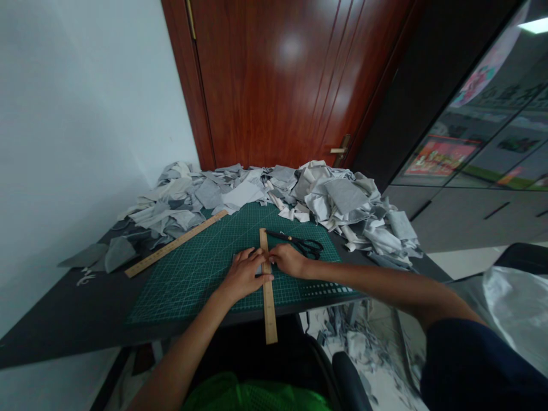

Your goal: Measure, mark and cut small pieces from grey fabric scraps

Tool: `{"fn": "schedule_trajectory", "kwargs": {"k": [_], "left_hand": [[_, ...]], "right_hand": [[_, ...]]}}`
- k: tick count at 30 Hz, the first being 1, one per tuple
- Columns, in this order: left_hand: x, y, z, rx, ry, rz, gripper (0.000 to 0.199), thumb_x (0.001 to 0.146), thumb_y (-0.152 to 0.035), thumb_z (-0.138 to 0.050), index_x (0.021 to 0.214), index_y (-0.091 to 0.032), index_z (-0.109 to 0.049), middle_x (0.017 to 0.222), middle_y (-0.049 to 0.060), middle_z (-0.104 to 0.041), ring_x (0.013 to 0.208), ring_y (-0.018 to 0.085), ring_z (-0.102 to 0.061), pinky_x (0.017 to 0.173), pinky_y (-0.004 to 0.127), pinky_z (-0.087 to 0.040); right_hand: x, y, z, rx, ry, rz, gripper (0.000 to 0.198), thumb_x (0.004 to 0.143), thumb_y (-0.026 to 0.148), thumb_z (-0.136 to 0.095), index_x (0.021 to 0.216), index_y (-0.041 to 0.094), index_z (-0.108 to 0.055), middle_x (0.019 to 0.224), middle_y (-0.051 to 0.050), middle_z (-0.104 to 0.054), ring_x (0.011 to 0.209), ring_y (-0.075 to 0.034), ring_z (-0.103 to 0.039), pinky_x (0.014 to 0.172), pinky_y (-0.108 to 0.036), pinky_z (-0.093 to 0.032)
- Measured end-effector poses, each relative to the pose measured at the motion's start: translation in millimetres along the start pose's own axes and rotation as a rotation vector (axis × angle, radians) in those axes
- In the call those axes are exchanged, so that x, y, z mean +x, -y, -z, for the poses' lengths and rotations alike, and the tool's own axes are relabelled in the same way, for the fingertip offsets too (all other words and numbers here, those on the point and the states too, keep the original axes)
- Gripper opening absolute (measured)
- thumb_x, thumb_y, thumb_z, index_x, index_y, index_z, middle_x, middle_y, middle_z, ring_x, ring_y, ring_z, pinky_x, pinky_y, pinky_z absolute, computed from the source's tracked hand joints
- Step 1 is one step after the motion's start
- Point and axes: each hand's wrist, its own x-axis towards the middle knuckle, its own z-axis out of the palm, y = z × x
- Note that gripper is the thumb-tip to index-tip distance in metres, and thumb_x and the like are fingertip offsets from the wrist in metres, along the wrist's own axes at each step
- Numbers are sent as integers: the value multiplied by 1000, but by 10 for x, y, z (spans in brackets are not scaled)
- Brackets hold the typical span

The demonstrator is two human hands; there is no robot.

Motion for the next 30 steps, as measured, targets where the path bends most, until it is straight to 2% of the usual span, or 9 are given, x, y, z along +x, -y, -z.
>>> {"fn": "schedule_trajectory", "kwargs": {"k": [9, 14, 17, 20, 23, 25, 28, 30], "left_hand": [[2, -15, -4, 6, -2, 24, 35, 88, -50, -71, 115, -28, -64, 148, 6, -55, 141, 34, -41, 113, 52, -34], [4, -22, 2, 2, -11, 3, 37, 89, -49, -70, 119, -29, -62, 147, 5, -56, 139, 34, -43, 112, 52, -35], [-3, -18, -4, 7, -23, -8, 40, 90, -50, -69, 122, -27, -62, 146, 6, -56, 138, 34, -44, 112, 52, -35], [-13, -15, -14, 8, -38, -10, 39, 89, -50, -69, 120, -27, -63, 144, 7, -58, 137, 35, -44, 111, 52, -37], [-22, -22, -15, 7, -57, -17, 40, 89, -50, -71, 121, -27, -63, 144, 6, -58, 137, 35, -44, 111, 52, -37], [-28, -34, -10, 14, -65, -26, 41, 89, -48, -72, 123, -27, -62, 145, 5, -58, 137, 34, -45, 110, 52, -37], [-34, -51, -1, 19, -65, -31, 45, 89, -47, -72, 127, -27, -60, 145, 5, -58, 137, 34, -45, 110, 52, -38], [-36, -58, 3, 19, -63, -34, 46, 89, -46, -72, 129, -26, -60, 145, 6, -58, 137, 34, -45, 110, 53, -38]], "right_hand": [[-250, 138, -47, 158, 24, -91, 28, 85, 2, -62, 65, 20, -72, 69, 0, -71, 72, -17, -65, 71, -25, -41], [-352, 177, -42, 327, 31, -193, 26, 81, 3, -65, 61, 19, -70, 63, 3, -65, 67, -14, -60, 68, -25, -40], [-418, 148, -45, 466, 0, -294, 20, 79, 7, -67, 64, 18, -70, 55, 5, -59, 57, -12, -53, 61, -24, -38], [-535, 140, -76, 643, -83, -400, 10, 81, 22, -69, 73, 18, -70, 55, 6, -55, 49, -11, -47, 53, -24, -36], [-721, 234, -130, 853, -188, -462, 26, 81, 44, -70, 84, 18, -68, 63, 5, -55, 51, -11, -47, 53, -25, -39], [-872, 364, -173, 983, -242, -486, 36, 78, 55, -71, 84, 20, -64, 64, 5, -51, 52, -11, -46, 55, -27, -42], [-1105, 609, -250, 1182, -293, -516, 41, 75, 59, -74, 81, 21, -58, 70, 4, -52, 57, -11, -48, 57, -27, -43], [-1246, 758, -321, 1496, -341, -575, 40, 71, 52, -81, 82, 21, -58, 78, 2, -57, 65, -13, -53, 60, -27, -44]]}}
